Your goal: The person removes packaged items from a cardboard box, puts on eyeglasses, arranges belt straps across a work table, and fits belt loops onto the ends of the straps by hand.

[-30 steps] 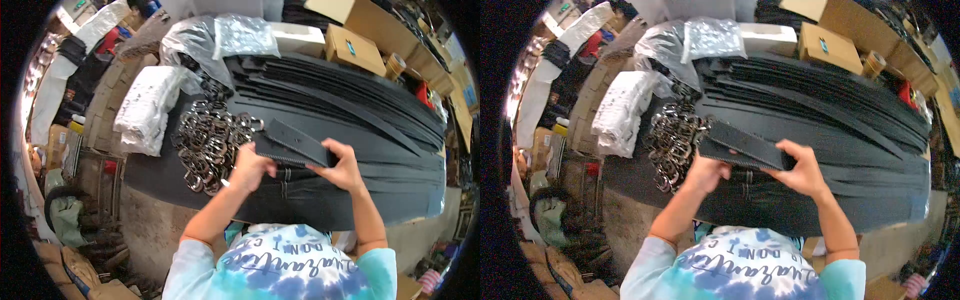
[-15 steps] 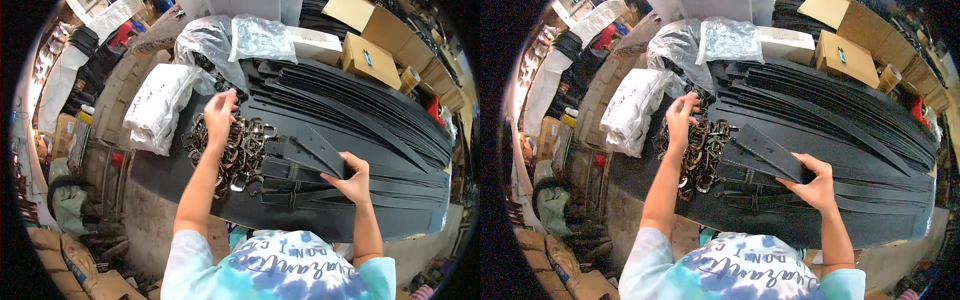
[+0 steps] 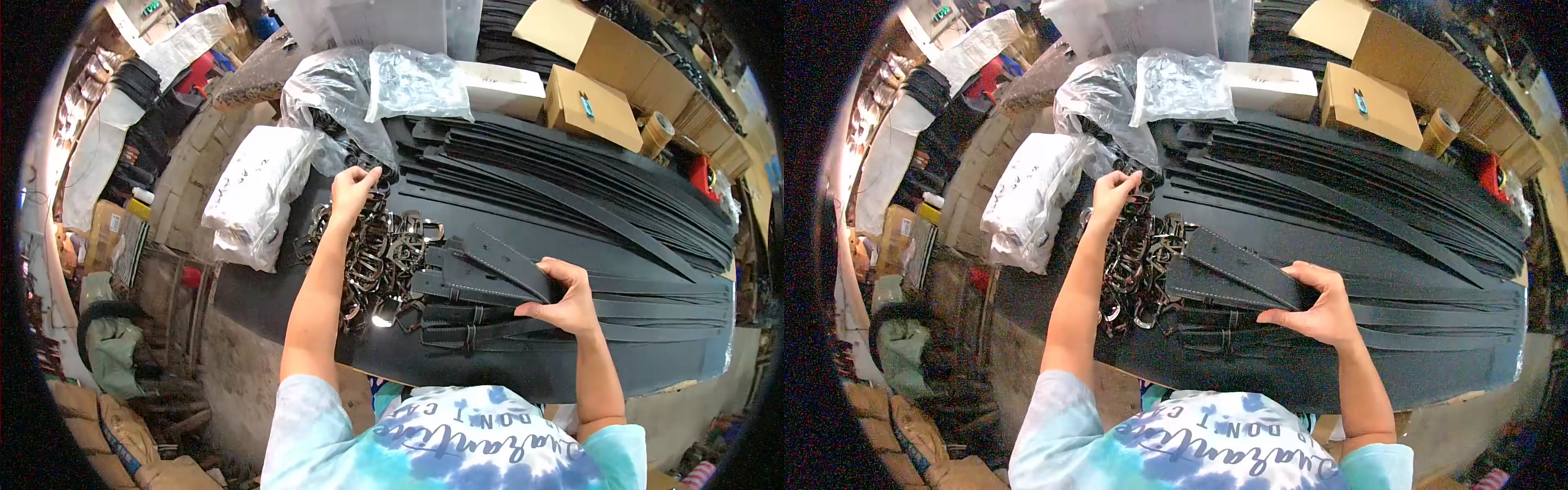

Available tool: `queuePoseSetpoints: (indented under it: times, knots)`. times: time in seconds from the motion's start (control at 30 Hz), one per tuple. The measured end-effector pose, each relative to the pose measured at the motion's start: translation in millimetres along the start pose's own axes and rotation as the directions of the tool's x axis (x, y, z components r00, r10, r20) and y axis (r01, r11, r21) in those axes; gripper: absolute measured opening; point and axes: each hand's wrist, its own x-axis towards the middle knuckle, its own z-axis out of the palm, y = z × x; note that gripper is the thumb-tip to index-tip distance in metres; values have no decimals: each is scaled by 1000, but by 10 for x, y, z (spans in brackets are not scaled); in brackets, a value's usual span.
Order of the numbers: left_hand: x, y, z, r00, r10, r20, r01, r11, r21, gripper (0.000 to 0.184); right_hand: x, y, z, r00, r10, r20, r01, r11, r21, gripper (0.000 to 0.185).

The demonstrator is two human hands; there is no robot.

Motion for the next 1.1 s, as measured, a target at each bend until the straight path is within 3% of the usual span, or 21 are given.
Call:
queuePoseSetpoints:
  times: [0.03,0.1,0.17,0.23,0.37,0.4,0.43,0.5,0.77,0.83,0.93,1.07,1.1]
  knots:
    - [-88,108,-26,997,-53,53,66,956,-287,30,13,-9,6,999,39,17,-40,996,85,42]
    - [-316,365,-82,960,-198,199,272,830,-488,29,11,17,7,997,71,33,-76,983,166,43]
    - [-508,395,-69,920,-194,340,375,684,-626,37,-5,102,12,988,146,50,-154,961,230,42]
    - [-686,354,-63,852,-94,514,478,537,-695,45,0,65,-7,981,178,72,-191,939,286,41]
    - [-1094,593,32,784,-99,613,603,358,-713,46,-5,-29,-35,951,307,32,-297,882,366,40]
    - [-1131,567,37,765,-18,643,614,317,-722,44,-3,35,-27,982,180,-51,-159,945,286,39]
    - [-1193,604,37,771,7,637,596,345,-725,42,-4,19,-32,982,184,-53,-162,947,278,39]
    - [-1259,564,65,744,109,659,622,247,-743,42,15,-27,-30,980,38,-196,-7,987,158,38]
    - [-1474,740,146,787,97,609,556,318,-768,45,45,-126,40,987,86,-133,-73,993,96,34]
    - [-1514,780,160,840,-17,542,499,416,-760,40,55,-157,26,995,87,-52,-86,996,13,33]
    - [-1572,706,225,854,-35,518,478,445,-757,41,60,-147,-48,987,152,50,-155,986,60,32]
    - [-1683,768,249,882,-55,468,433,489,-757,71,87,-290,-101,973,218,77,-223,973,60,32]
    - [-1704,807,251,880,-55,471,435,488,-756,71,80,-297,-109,973,220,75,-225,973,60,32]
